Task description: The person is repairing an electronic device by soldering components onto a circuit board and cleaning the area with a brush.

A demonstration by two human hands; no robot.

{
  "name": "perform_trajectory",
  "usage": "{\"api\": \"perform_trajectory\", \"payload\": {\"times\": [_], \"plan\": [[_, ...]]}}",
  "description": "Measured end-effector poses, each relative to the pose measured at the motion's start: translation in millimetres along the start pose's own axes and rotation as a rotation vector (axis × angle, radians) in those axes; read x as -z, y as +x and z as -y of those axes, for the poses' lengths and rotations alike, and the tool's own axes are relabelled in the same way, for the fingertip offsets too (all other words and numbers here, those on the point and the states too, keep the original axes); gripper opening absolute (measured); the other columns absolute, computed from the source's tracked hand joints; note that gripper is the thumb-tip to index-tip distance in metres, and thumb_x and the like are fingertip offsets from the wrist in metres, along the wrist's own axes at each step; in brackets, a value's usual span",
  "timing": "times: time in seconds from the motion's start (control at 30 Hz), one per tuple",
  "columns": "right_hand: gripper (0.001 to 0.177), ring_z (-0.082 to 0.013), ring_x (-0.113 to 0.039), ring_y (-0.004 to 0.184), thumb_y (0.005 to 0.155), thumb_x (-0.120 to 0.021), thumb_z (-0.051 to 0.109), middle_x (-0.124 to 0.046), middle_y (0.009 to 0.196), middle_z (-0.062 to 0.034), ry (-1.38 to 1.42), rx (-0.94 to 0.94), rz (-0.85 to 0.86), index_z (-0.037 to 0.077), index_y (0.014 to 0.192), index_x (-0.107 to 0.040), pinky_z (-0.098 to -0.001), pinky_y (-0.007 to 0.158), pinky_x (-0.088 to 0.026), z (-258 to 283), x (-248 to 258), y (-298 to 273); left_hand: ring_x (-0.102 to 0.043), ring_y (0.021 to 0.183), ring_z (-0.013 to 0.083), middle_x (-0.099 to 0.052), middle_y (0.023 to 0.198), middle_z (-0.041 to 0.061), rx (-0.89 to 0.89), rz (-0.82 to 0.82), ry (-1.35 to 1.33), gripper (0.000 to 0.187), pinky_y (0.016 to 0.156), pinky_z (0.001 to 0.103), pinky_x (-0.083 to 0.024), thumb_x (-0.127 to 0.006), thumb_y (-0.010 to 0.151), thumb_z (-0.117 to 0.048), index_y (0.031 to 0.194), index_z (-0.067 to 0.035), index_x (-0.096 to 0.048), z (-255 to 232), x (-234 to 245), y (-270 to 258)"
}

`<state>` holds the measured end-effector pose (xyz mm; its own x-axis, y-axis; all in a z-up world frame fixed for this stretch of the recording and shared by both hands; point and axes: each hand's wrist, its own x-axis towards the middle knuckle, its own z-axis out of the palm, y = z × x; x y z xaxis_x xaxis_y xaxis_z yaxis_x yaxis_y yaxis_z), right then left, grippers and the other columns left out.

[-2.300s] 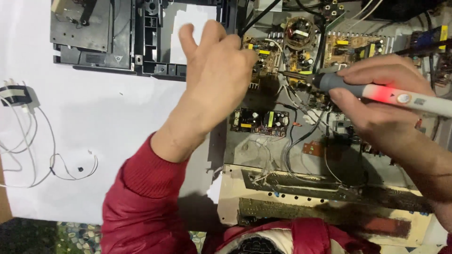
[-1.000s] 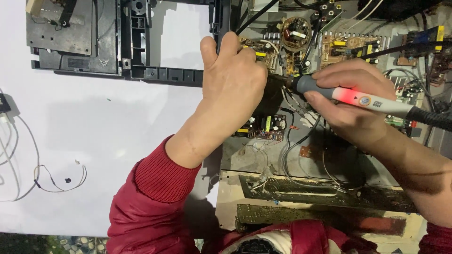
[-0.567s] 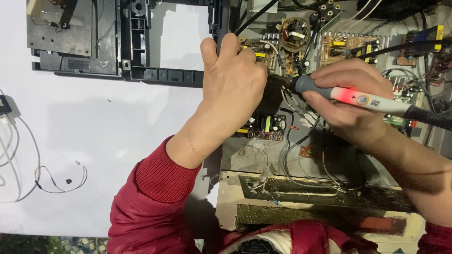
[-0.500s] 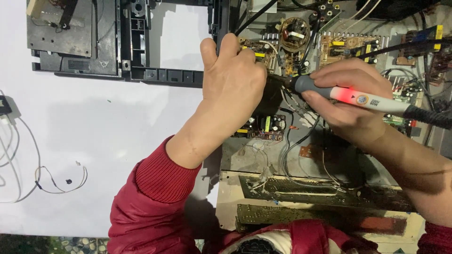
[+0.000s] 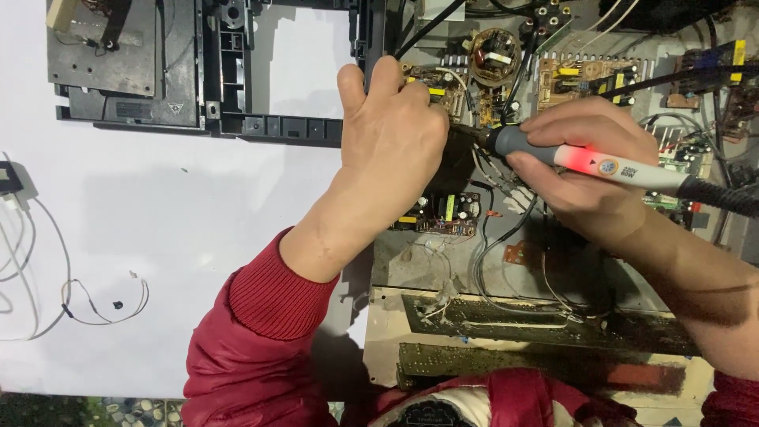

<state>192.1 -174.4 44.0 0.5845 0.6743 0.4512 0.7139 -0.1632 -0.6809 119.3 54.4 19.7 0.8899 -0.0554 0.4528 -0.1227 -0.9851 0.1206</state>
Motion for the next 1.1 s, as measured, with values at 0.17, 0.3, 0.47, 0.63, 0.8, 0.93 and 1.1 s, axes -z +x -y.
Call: {"api": "perform_trajectory", "payload": {"times": [0.17, 0.3, 0.47, 0.63, 0.8, 0.93, 1.1], "plan": [[0.021, -0.0357, -0.071, 0.098, 0.095, -0.086, -0.003, -0.07, 0.105, -0.0265, -0.002, 0.023, -0.005, -0.006, 0.1, -0.066, -0.0443, 0.091, -0.059, 0.7, -0.9, 1.7, -0.041, 0.083, 0.0285, -0.039, 0.055, -0.003, 0.0, 0.017, 0.019, 0.024, 0.074, 0.045, -0.026, -0.076, 0.059, 0.001, 0.053, -0.015, -0.058, -0.6, 1.0, 0.6], [0.02, -0.0358, -0.071, 0.098, 0.095, -0.086, -0.003, -0.07, 0.105, -0.0267, -0.008, 0.02, 0.003, -0.007, 0.102, -0.067, -0.0442, 0.09, -0.059, 1.6, 0.1, 1.4, -0.042, 0.084, 0.0287, -0.041, 0.056, -0.003, 0.003, 0.039, 0.015, 0.023, 0.075, 0.045, -0.026, -0.076, 0.06, 0.0, 0.054, -0.015, -0.06, -0.4, 1.0, 0.6], [0.021, -0.0358, -0.071, 0.1, 0.095, -0.086, -0.005, -0.07, 0.107, -0.0267, 0.003, -0.007, 0.007, -0.006, 0.101, -0.066, -0.0447, 0.093, -0.059, 4.3, 0.3, 1.9, -0.042, 0.084, 0.0282, -0.041, 0.056, -0.004, -0.011, 0.028, 0.021, 0.024, 0.075, 0.046, -0.027, -0.077, 0.062, -0.001, 0.054, -0.015, -0.059, 0.1, 1.7, 0.5], [0.021, -0.0357, -0.071, 0.099, 0.095, -0.087, -0.004, -0.071, 0.106, -0.0263, -0.014, 0.008, 0.004, -0.007, 0.101, -0.067, -0.0444, 0.092, -0.059, 3.0, -0.6, 2.0, -0.042, 0.083, 0.0288, -0.041, 0.056, -0.003, -0.007, 0.03, 0.021, 0.024, 0.076, 0.046, -0.028, -0.076, 0.059, 0.002, 0.054, -0.014, -0.059, -0.4, 2.6, 0.6], [0.021, -0.0351, -0.071, 0.099, 0.093, -0.087, -0.006, -0.07, 0.106, -0.0266, 0.026, -0.011, -0.008, -0.007, 0.1, -0.067, -0.0433, 0.092, -0.059, 3.4, -1.4, 1.6, -0.041, 0.082, 0.0283, -0.038, 0.056, -0.002, -0.019, -0.027, -0.001, 0.027, 0.074, 0.045, -0.027, -0.075, 0.061, 0.004, 0.053, -0.013, -0.056, -0.1, 2.2, 0.5], [0.02, -0.0357, -0.071, 0.099, 0.094, -0.087, -0.005, -0.07, 0.105, -0.0266, 0.007, 0.006, -0.009, -0.007, 0.1, -0.067, -0.0443, 0.092, -0.059, 1.7, -1.4, 1.0, -0.041, 0.082, 0.0287, -0.039, 0.056, -0.001, -0.018, -0.02, 0.008, 0.026, 0.074, 0.045, -0.026, -0.074, 0.061, 0.003, 0.053, -0.013, -0.055, -0.6, 2.5, 0.6], [0.02, -0.0357, -0.071, 0.098, 0.094, -0.086, -0.005, -0.07, 0.105, -0.0267, 0.008, -0.003, -0.012, -0.007, 0.1, -0.067, -0.0443, 0.092, -0.059, 3.7, -1.7, 1.7, -0.04, 0.081, 0.0287, -0.037, 0.055, -0.002, -0.017, -0.004, 0.0, 0.027, 0.074, 0.045, -0.026, -0.074, 0.059, 0.003, 0.052, -0.013, -0.054, -0.3, 1.8, 0.5]]}}
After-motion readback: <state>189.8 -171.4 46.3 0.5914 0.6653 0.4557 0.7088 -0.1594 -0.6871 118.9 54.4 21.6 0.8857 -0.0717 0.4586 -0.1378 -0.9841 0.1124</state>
